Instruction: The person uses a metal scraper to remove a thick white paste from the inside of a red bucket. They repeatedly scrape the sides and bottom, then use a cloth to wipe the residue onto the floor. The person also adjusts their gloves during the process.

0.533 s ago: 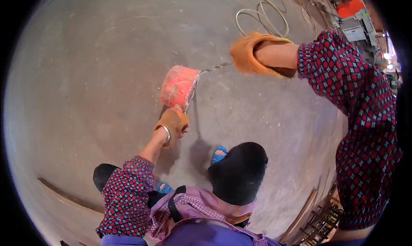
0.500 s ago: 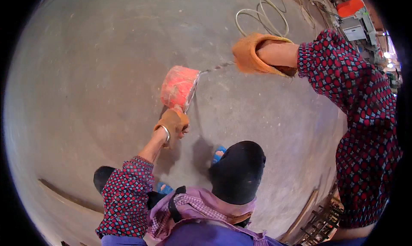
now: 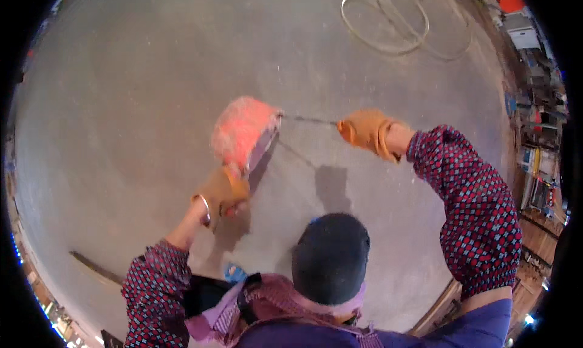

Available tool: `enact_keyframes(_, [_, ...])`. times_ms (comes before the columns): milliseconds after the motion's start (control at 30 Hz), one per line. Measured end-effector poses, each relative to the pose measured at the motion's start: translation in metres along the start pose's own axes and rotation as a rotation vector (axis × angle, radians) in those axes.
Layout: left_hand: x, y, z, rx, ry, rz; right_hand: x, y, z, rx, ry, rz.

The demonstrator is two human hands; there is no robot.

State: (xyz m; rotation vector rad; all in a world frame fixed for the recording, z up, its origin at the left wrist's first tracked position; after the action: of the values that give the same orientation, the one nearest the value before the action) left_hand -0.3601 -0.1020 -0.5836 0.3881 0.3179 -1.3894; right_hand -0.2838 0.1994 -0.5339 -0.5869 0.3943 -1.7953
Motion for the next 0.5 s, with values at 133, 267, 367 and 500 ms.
enact_keyframes(133, [0.025,-0.021,-0.009,0.094,0.109,0.153,0.009,0.044,-0.001,-0.163,-0.088,-0.112])
enact_keyframes(267, [0.022,0.005,-0.01,0.091,0.207,0.715,0.076,0.109,0.011,-0.249,-0.558,-0.069])
enact_keyframes(367, [0.028,0.009,-0.011,0.097,0.196,1.002,0.136,0.158,-0.022,-0.173,-0.171,-0.525])
enact_keyframes(500, [0.083,0.009,-0.026,0.033,0.076,0.942,0.119,0.16,-0.024,-0.136,-0.165,-0.75])
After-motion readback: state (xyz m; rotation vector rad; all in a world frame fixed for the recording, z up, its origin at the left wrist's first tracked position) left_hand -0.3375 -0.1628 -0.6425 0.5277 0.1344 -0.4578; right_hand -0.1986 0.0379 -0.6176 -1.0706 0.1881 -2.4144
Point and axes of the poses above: each hand's wrist, its own z-axis away from the middle knuckle, its own y-axis out of the palm, x = y × z, the point moved 7 cm from there along -z, towards the middle knuckle, and after that the axes turned 14 degrees about x, right-handed, at the moved point
